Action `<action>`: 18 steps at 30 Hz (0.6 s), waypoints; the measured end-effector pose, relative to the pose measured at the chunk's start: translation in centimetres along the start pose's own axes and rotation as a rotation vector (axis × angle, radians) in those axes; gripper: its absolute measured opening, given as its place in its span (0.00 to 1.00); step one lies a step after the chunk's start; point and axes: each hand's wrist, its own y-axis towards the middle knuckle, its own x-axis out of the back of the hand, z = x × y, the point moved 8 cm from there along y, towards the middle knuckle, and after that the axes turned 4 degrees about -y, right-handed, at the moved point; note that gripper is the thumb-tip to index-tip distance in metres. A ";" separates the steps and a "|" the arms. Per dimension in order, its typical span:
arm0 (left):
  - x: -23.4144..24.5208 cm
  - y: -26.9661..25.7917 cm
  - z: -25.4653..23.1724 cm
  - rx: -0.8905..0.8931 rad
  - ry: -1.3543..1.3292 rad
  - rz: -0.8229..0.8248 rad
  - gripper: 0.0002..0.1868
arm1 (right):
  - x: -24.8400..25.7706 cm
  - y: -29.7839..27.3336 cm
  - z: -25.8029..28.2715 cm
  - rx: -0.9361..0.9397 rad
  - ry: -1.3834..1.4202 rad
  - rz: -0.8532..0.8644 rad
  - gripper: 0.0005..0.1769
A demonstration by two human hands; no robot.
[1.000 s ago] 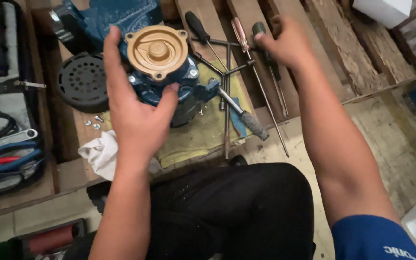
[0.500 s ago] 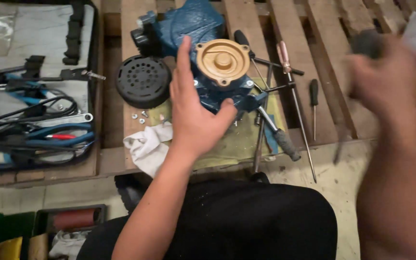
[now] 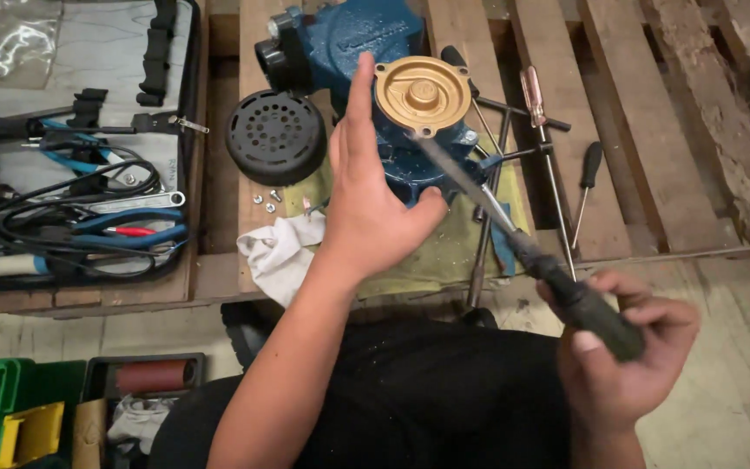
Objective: Removing screws from a blue water pump housing using a socket wrench and screwdriver.
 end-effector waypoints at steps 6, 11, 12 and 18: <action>-0.4 -0.1 0.1 0.013 0.047 -0.024 0.58 | 0.2 -0.2 5.1 0.271 -0.604 0.076 0.20; -0.4 -0.3 0.0 0.010 0.067 -0.034 0.58 | -0.5 -0.4 9.4 0.209 -0.859 0.286 0.20; -0.4 -0.3 0.0 0.012 0.064 -0.040 0.58 | -0.5 -0.6 10.0 0.157 -0.920 0.272 0.21; -0.6 -0.4 0.1 -0.017 0.080 -0.039 0.58 | 2.2 -0.8 9.5 0.201 -0.925 0.383 0.25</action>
